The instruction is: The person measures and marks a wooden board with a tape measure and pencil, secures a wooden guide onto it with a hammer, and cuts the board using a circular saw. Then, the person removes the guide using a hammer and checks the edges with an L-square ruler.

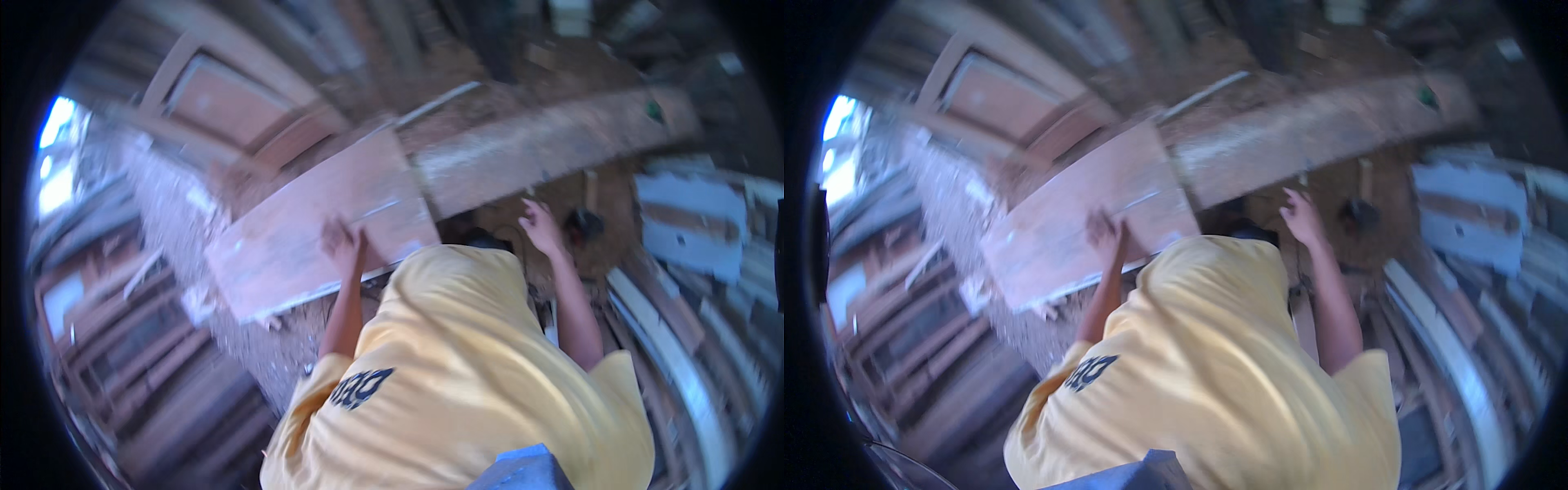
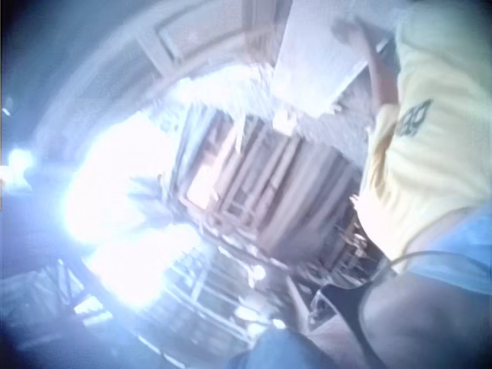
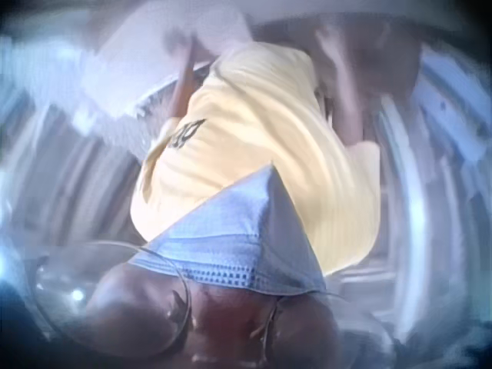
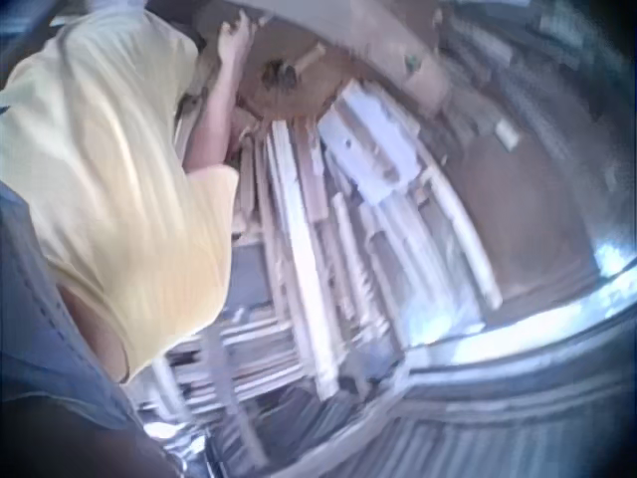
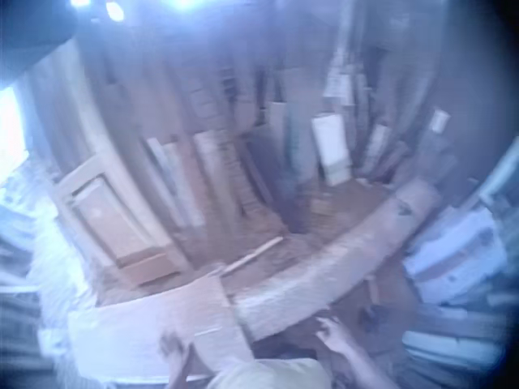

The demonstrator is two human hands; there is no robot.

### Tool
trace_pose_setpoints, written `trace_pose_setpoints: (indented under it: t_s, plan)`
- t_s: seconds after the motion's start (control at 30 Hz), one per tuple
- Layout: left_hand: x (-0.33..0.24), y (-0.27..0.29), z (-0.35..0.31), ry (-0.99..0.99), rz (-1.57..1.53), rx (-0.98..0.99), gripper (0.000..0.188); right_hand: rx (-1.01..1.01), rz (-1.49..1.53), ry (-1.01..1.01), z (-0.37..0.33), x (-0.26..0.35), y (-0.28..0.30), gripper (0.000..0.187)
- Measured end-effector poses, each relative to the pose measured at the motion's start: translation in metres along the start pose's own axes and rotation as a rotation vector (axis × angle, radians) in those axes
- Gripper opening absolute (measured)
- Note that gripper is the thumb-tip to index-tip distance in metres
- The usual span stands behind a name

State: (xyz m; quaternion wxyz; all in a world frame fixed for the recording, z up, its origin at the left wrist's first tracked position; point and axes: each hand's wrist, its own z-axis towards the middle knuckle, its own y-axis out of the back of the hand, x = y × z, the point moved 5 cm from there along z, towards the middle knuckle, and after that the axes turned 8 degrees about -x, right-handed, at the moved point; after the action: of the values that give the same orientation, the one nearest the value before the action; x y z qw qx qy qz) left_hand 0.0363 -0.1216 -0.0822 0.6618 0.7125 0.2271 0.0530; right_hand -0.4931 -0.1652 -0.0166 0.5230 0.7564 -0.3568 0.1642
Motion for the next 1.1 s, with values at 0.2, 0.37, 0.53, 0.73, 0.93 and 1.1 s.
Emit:
trace_pose_setpoints:
  t_s: [0.2, 0.37, 0.53, 0.73, 0.93, 1.1]
  plan:
    - [0.013, 0.029, -0.037, -0.044, 0.044, 0.015, 0.073, -0.077, 0.091, -0.349, -0.066, -0.093, -0.061, 0.054]
    - [0.011, 0.033, 0.004, -0.247, 0.154, -0.057, 0.065, -0.232, 0.213, -0.615, -0.212, -0.139, -0.146, 0.048]
    - [-0.025, 0.027, 0.026, -0.529, 0.187, 0.017, 0.071, -0.314, -0.08, -0.459, -0.407, -0.162, -0.285, 0.051]
    - [-0.031, 0.019, 0.049, -0.52, 0.26, 0.088, 0.075, 0.098, 0.554, -1.16, -0.494, -0.082, -0.383, 0.045]
    - [-0.076, 0.024, 0.054, -0.569, 0.242, 0.166, 0.076, -0.118, 0.596, -1.171, -0.45, -0.146, -0.373, 0.046]
    - [-0.15, 0.016, 0.05, -0.625, 0.246, 0.285, 0.076, -0.516, 0.531, -1.072, -0.387, -0.249, -0.341, 0.047]
